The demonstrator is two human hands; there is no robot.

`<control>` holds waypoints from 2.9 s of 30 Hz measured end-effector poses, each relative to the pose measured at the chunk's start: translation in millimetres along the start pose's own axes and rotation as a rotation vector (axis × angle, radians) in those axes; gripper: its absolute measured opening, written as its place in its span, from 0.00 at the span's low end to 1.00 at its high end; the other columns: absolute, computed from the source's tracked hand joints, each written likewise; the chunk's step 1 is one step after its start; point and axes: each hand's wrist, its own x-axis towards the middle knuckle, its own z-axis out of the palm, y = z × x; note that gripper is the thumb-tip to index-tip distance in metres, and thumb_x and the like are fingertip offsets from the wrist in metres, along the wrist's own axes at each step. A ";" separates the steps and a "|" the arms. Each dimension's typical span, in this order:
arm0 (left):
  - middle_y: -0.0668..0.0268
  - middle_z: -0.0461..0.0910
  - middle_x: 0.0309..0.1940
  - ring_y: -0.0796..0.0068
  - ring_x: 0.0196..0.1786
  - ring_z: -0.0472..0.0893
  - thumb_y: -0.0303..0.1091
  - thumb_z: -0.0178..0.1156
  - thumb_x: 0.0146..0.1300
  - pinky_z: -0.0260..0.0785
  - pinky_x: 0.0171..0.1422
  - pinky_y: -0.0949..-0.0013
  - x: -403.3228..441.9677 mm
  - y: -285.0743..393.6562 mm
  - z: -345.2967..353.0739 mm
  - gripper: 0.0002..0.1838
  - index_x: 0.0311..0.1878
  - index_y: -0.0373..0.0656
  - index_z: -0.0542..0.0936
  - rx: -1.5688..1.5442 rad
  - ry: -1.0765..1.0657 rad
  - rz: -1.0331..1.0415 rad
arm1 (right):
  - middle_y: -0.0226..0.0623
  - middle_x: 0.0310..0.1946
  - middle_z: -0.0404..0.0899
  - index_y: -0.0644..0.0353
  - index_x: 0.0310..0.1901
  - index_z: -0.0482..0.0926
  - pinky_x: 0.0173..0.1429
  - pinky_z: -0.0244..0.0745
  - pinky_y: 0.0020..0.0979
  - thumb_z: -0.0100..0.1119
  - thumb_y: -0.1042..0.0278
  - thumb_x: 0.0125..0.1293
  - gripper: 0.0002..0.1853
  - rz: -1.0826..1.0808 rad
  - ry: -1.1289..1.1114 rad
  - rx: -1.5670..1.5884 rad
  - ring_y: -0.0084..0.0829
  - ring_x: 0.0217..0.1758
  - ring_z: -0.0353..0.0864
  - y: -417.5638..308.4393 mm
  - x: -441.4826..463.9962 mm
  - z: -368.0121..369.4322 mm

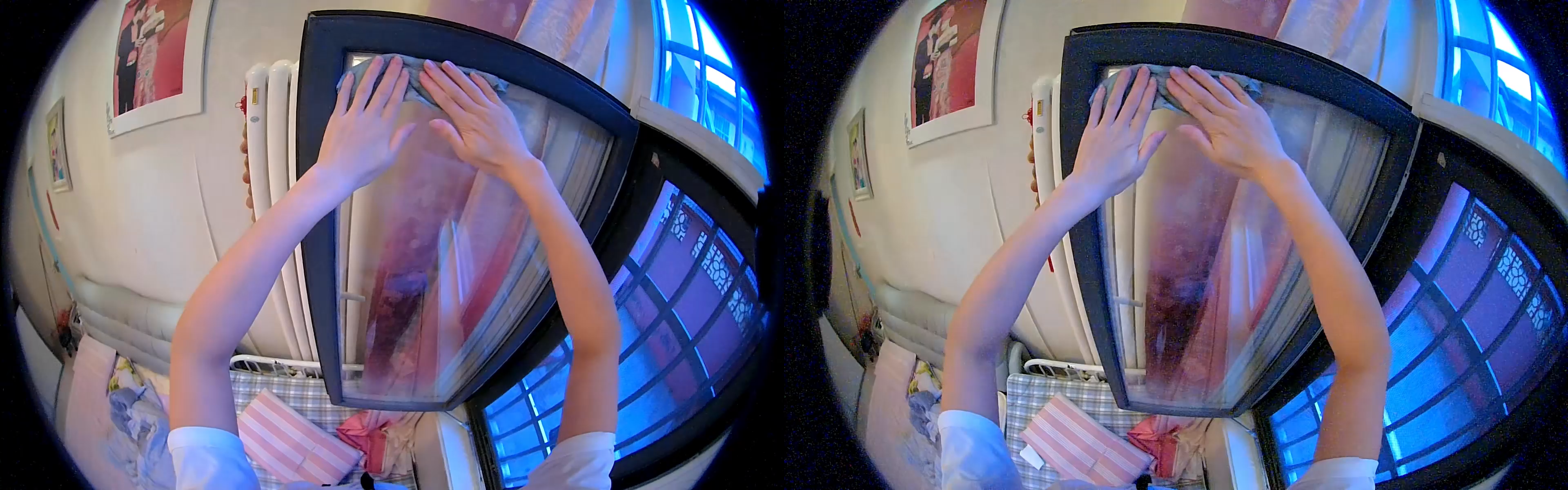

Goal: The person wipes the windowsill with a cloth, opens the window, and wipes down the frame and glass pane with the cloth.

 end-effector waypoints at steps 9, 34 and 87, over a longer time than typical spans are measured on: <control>0.61 0.51 0.77 0.49 0.78 0.47 0.52 0.52 0.67 0.48 0.76 0.43 -12.4 9.3 1.2 0.37 0.74 0.41 0.59 -0.008 -0.013 -0.015 | 0.30 0.74 0.58 0.51 0.71 0.62 0.77 0.49 0.46 0.50 0.50 0.69 0.31 0.126 0.046 -0.032 0.37 0.76 0.56 -20.0 -14.9 8.2; 0.63 0.52 0.77 0.58 0.79 0.47 0.55 0.53 0.66 0.38 0.80 0.47 -88.1 47.8 -0.2 0.41 0.76 0.44 0.56 -0.031 -0.331 0.104 | 0.29 0.75 0.57 0.48 0.72 0.61 0.77 0.49 0.44 0.54 0.48 0.66 0.35 0.150 -0.084 0.131 0.33 0.77 0.54 -59.9 -99.2 5.1; 0.67 0.51 0.78 0.64 0.79 0.48 0.58 0.49 0.65 0.40 0.80 0.49 18.8 129.5 26.7 0.40 0.75 0.45 0.57 -0.113 -0.247 0.457 | 0.30 0.75 0.55 0.49 0.72 0.61 0.76 0.49 0.47 0.50 0.46 0.69 0.33 0.387 -0.009 -0.054 0.40 0.77 0.54 9.5 -189.3 -29.7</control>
